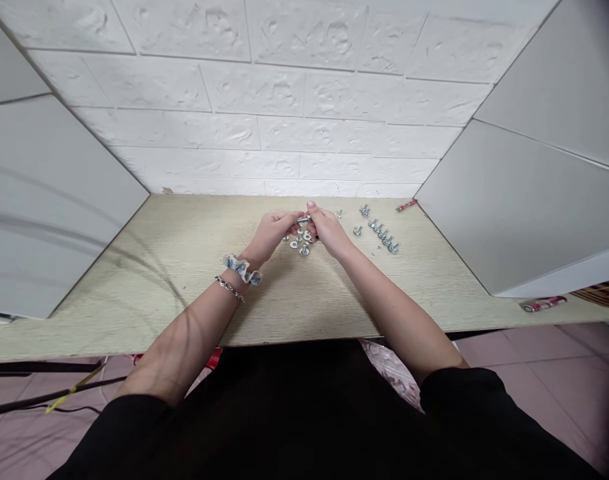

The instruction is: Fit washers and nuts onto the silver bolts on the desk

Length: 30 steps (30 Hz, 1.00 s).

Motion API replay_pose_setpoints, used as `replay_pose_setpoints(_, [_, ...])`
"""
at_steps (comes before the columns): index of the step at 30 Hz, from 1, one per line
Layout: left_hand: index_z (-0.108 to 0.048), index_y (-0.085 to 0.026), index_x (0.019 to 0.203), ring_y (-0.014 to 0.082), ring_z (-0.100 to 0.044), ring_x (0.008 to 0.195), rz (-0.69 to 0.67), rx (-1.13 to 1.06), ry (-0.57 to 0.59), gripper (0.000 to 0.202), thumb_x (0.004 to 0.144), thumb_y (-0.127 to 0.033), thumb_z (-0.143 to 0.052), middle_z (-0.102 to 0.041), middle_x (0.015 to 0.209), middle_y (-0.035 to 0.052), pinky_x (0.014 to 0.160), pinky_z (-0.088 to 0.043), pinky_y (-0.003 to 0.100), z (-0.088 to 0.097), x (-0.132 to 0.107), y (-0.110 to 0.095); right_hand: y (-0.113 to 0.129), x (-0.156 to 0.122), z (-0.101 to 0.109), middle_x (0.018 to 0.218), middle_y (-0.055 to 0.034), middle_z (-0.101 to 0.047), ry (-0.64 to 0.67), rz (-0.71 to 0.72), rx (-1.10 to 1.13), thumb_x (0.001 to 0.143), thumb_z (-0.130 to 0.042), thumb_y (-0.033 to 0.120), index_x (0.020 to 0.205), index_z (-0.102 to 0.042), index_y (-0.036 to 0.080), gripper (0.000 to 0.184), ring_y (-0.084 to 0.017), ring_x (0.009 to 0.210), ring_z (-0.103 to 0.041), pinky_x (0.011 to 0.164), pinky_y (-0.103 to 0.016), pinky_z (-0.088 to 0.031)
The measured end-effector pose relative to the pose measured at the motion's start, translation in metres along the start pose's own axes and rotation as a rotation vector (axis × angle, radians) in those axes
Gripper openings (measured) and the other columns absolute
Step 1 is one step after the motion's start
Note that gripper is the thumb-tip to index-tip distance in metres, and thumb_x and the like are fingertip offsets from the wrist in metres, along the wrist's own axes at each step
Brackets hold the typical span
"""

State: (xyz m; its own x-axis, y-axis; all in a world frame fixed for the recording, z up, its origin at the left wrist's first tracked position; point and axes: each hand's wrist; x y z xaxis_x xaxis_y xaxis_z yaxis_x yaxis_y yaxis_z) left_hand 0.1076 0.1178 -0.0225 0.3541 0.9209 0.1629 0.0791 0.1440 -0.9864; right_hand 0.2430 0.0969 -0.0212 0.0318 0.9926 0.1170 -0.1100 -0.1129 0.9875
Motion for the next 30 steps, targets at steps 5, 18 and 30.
replay_pose_setpoints(5, [-0.072, -0.014, 0.075, 0.0083, -0.048, 0.055, -0.019, 0.052, 0.017, 0.025, 0.074, -0.037, -0.062, -0.055, 0.056, -0.0003, 0.057, -0.037, 0.022, 0.0, -0.001, 0.0, -0.001, 0.002, 0.0, 0.048, 0.0071, -0.036, -0.045, -0.007, 0.014, 0.082, -0.047, 0.059, 0.071, -0.048, 0.019, 0.042, -0.007, 0.041, -0.035, 0.041, -0.02, -0.03])
replay_pose_setpoints(18, [-0.07, -0.011, 0.074, 0.0074, -0.05, 0.055, 0.023, -0.061, -0.109, 0.022, 0.072, -0.032, -0.064, -0.056, 0.056, 0.0007, 0.055, -0.037, 0.02, 0.0, 0.001, -0.003, 0.007, 0.004, 0.017, 0.067, 0.0048, -0.049, -0.154, 0.106, -0.334, 0.079, -0.052, 0.019, 0.084, -0.051, 0.019, 0.005, -0.01, 0.061, -0.046, 0.062, -0.023, -0.037])
replay_pose_setpoints(30, [-0.066, -0.009, 0.078, 0.0045, -0.046, 0.051, 0.07, -0.434, -0.217, 0.016, 0.074, -0.016, -0.052, -0.051, 0.057, -0.0019, 0.066, -0.047, 0.02, -0.002, -0.004, -0.014, 0.004, -0.001, 0.03, 0.085, -0.0045, -0.068, 0.241, 0.099, -1.102, 0.075, -0.061, 0.017, 0.078, -0.066, 0.017, 0.006, -0.016, 0.08, -0.058, 0.066, -0.025, -0.036])
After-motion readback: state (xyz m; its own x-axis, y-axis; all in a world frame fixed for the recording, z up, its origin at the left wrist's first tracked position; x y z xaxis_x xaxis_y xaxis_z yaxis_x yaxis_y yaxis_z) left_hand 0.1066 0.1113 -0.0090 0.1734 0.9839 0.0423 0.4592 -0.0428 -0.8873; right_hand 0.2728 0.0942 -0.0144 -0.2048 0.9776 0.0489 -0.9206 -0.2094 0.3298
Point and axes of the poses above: each hand's wrist, its own x-axis towards the middle knuckle, its own z-axis out of the back of the hand, y = z × x
